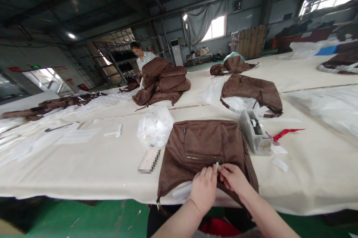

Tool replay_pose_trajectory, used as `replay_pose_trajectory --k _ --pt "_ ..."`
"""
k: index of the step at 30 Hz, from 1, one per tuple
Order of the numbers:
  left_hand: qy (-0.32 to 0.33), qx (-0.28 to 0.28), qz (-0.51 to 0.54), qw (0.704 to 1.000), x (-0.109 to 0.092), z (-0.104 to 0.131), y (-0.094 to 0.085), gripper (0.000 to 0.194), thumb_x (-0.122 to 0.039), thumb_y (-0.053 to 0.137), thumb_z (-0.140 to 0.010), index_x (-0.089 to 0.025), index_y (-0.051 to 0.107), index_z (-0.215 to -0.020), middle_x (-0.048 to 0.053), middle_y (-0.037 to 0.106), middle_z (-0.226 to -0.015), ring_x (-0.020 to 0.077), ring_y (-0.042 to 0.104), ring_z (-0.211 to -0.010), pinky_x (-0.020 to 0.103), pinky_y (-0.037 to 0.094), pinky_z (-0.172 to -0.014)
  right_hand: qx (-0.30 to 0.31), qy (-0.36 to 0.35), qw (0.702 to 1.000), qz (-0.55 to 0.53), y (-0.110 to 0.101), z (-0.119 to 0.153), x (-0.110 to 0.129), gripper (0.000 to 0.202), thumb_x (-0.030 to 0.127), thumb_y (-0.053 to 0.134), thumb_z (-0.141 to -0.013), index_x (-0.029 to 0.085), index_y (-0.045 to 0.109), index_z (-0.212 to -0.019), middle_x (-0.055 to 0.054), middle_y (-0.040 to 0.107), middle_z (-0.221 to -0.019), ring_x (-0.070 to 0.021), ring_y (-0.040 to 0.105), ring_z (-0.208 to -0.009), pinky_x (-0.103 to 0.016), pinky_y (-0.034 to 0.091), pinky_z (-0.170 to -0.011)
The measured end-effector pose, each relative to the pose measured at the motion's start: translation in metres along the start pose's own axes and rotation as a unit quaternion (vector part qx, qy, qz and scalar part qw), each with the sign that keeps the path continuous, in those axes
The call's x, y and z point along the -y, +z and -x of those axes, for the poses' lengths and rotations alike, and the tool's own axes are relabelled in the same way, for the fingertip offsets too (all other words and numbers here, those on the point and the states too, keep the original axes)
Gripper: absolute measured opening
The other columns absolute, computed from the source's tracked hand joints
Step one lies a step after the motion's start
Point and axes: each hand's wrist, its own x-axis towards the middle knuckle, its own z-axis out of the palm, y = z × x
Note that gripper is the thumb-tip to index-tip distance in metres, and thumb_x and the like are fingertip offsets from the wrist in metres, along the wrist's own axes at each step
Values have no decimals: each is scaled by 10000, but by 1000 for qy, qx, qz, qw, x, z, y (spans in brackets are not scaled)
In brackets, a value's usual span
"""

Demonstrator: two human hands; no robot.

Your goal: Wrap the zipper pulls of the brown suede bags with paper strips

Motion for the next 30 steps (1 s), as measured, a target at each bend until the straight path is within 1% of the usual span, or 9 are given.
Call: replay_pose_trajectory --k 7,11,15,18,20,23,27,29,30 --pt "43 -5 -51 998 -2 7 2 456 -79 479 -847 -64 485 -1303 124 597 -1054 209 581 -886 329 537 -697 34 6 999 -41 -5 8 8 469 635 598 -704 179 519 -628 41 522 -456 -54 372 -296 -186 211 -305" --pt "-43 33 70 996 -7 -2 -13 443 -69 422 -864 -148 515 -1290 96 634 -1068 215 609 -936 339 519 -792 -3 -8 999 -38 -3 5 4 519 693 604 -668 188 498 -602 64 467 -413 -40 298 -272 -193 147 -301" --pt "-180 138 274 935 -3 -21 -24 373 -260 288 -971 -161 639 -1051 89 679 -987 205 634 -913 313 480 -807 4 -26 999 -45 1 2 2 531 698 600 -662 200 451 -559 67 447 -400 -33 275 -275 -201 124 -314" --pt "-182 215 313 907 6 -29 -20 456 -320 249 -977 -152 650 -839 92 679 -824 211 626 -811 313 450 -743 8 -36 999 -11 2 6 3 516 695 562 -694 206 451 -569 68 443 -400 -43 281 -275 -206 133 -320" --pt "-158 216 331 905 13 -29 -13 401 -313 303 -958 -163 643 -807 76 668 -818 200 606 -798 307 426 -740 28 -40 997 61 -4 11 9 483 655 507 -764 199 507 -603 51 479 -418 -60 313 -279 -214 165 -325" --pt "-145 205 411 876 24 -25 -2 334 -293 366 -918 -172 611 -727 17 606 -718 154 554 -724 269 385 -681 -39 -111 971 208 -36 16 31 419 552 451 -853 200 590 -672 4 578 -511 -116 477 -382 -237 319 -393" --pt "-218 252 561 757 31 -21 10 290 -384 393 -882 -180 543 -741 -76 341 -519 98 314 -475 239 233 -486 -348 -205 841 360 -114 5 73 343 487 462 -860 231 671 -952 -80 699 -909 -228 636 -757 -330 466 -690" --pt "-237 258 602 718 31 -20 13 332 -474 401 -867 -187 517 -746 -94 280 -502 88 233 -449 240 180 -472 -388 -177 792 436 -151 -10 86 381 470 448 -858 197 690 -967 -144 676 -1053 -286 626 -907 -387 450 -791" --pt "-235 253 607 716 31 -19 14 360 -513 413 -855 -188 510 -737 -96 279 -500 86 228 -453 241 174 -480 -373 -154 795 453 -165 -18 89 383 462 451 -850 182 710 -887 -163 684 -1027 -312 613 -964 -398 441 -820"
